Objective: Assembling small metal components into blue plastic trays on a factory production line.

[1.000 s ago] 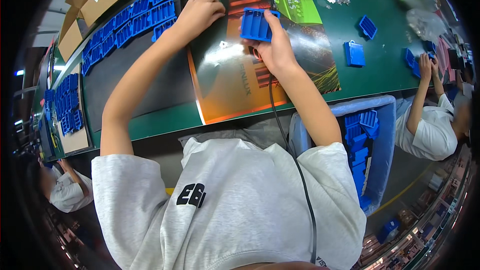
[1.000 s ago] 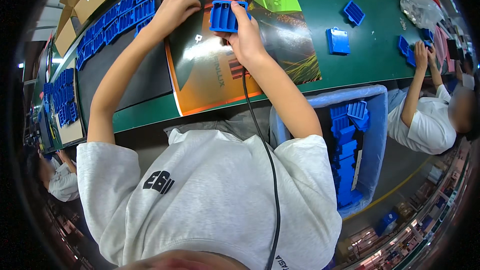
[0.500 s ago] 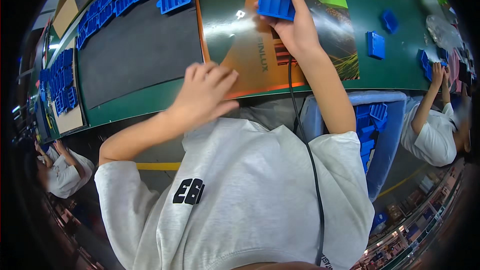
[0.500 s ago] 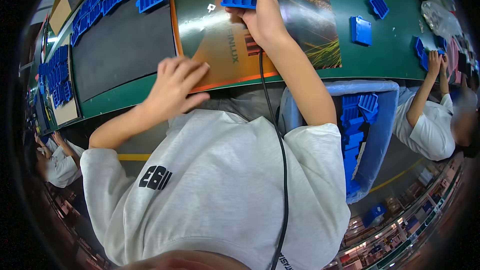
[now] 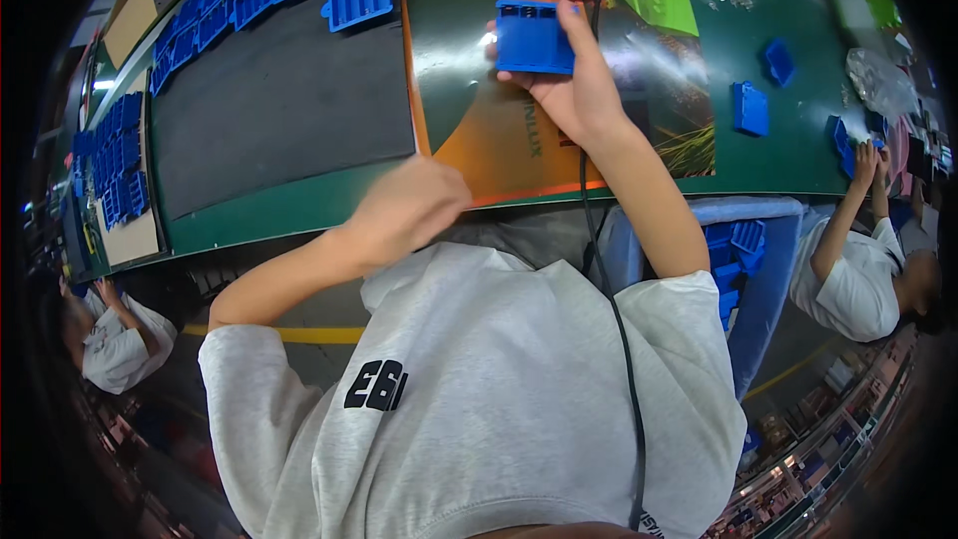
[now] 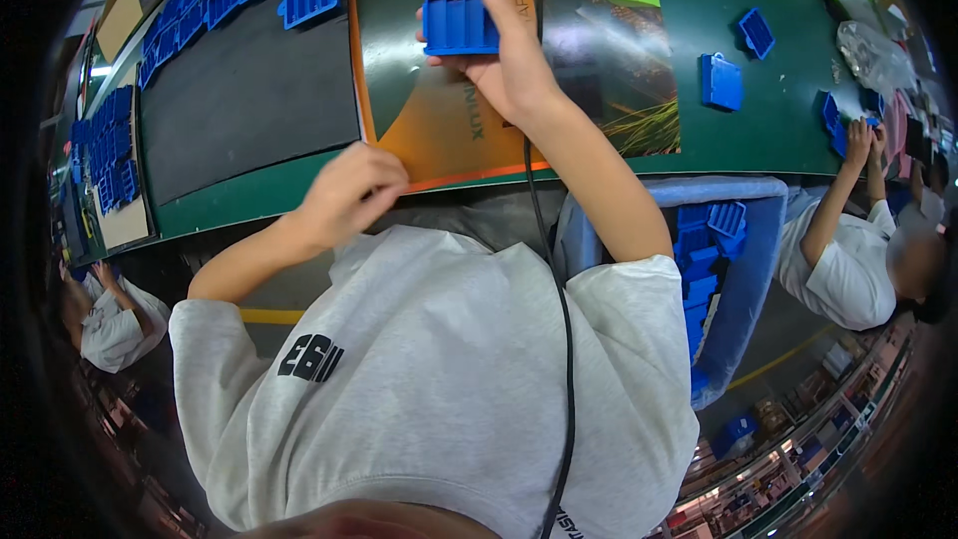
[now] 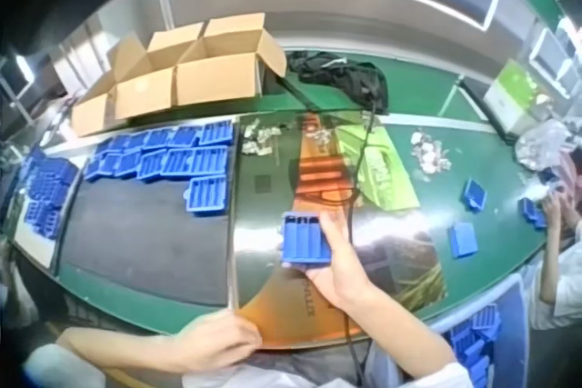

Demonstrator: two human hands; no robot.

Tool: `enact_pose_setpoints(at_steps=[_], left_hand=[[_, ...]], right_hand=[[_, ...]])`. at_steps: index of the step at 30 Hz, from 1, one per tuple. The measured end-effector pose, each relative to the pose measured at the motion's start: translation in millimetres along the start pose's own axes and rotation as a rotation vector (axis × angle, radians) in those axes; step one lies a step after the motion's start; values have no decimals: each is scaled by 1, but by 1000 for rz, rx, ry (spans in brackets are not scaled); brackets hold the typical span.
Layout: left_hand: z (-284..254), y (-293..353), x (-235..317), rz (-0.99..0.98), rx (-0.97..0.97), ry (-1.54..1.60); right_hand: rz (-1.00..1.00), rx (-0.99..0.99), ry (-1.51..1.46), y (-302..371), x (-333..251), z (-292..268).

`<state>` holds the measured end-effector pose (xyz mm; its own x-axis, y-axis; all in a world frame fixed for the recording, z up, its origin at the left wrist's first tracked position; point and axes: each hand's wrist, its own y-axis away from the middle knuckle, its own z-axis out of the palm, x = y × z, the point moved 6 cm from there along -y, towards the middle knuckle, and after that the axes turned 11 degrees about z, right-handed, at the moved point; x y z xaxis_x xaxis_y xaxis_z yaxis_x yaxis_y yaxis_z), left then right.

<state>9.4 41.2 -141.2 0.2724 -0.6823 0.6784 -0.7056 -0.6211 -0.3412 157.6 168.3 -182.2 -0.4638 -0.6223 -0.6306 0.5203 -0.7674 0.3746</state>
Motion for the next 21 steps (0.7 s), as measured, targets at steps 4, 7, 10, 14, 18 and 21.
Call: enact_pose_setpoints(at_steps=[4,7,10,14,18,21], left_hand=[[-53,-31,-37,-197,469,-31],[-73,-56,-68,-217,614,-172],[-56,-67,-95,-257,575,-119],[-42,-67,-101,-285,557,-95],[-38,-65,-101,-291,560,-74],[-36,-60,-108,-344,528,134]], right_hand=[[19,-50,-113,1,4,5],[36,-137,-231,-6,17,9],[51,-82,-310,-13,22,2],[9,-31,-246,1,14,-2],[22,-39,-234,1,15,-1],[21,-52,-225,1,15,-1]])
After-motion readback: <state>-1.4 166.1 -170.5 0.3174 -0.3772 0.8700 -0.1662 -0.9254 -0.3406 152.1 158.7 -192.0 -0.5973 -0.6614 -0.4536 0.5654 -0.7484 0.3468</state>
